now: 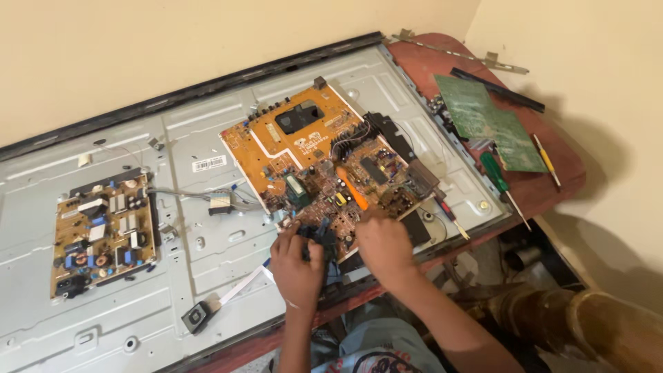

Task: The person uses a small brush to clean dust and debris from a disassembled television circuit board. They hold the board steady with one hand while brushing with the other, working across various components.

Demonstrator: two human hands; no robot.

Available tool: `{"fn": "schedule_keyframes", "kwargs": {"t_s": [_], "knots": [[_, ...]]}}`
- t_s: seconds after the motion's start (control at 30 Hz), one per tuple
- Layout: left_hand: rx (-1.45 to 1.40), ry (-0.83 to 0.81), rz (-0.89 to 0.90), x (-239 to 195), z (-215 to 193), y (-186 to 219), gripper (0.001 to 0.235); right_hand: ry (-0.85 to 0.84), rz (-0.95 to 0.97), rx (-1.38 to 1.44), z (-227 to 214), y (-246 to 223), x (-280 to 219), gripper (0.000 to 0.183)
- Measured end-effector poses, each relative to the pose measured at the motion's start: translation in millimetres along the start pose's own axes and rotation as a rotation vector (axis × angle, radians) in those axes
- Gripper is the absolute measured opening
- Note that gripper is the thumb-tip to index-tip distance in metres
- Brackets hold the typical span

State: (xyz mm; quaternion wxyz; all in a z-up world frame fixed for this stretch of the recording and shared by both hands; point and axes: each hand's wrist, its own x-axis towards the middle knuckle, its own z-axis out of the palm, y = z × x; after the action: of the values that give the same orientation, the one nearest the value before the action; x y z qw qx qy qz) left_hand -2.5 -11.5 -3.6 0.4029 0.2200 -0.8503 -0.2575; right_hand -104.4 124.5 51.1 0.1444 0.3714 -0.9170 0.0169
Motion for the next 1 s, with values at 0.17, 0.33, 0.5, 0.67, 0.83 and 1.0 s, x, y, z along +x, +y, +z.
{"fn": "schedule_keyframes", "kwargs": {"t_s": [0.17, 0.33, 0.5, 0.67, 0.83, 1.0], "knots": [[-0.014, -0.028, -0.038, -1, 1, 0, 0.015, 0.017, -0.215, -0.251, -16, -1, -22, 0.034], [-0.035, -0.014, -0.019, 0, -2, 2, 0.015, -0.212, -0.308, 0.014, -13, 18, -38, 0.008], [-0.038, -0.003, -0.012, 1, -2, 3, 0.014, -0.427, -0.112, 0.161, -29, 79, -59, 0.028], [-0.067, 0.012, -0.026, 2, -4, 4, 0.012, -0.222, 0.061, 0.315, -51, 105, -59, 0.021], [-0.059, 0.024, -0.022, 4, -8, 10, 0.011, -0.364, 0.183, 0.172, -55, 128, -39, 0.023], [-0.031, 0.022, -0.024, 2, -4, 9, 0.012, -0.21, 0.099, 0.165, -29, 131, -20, 0.027]]}}
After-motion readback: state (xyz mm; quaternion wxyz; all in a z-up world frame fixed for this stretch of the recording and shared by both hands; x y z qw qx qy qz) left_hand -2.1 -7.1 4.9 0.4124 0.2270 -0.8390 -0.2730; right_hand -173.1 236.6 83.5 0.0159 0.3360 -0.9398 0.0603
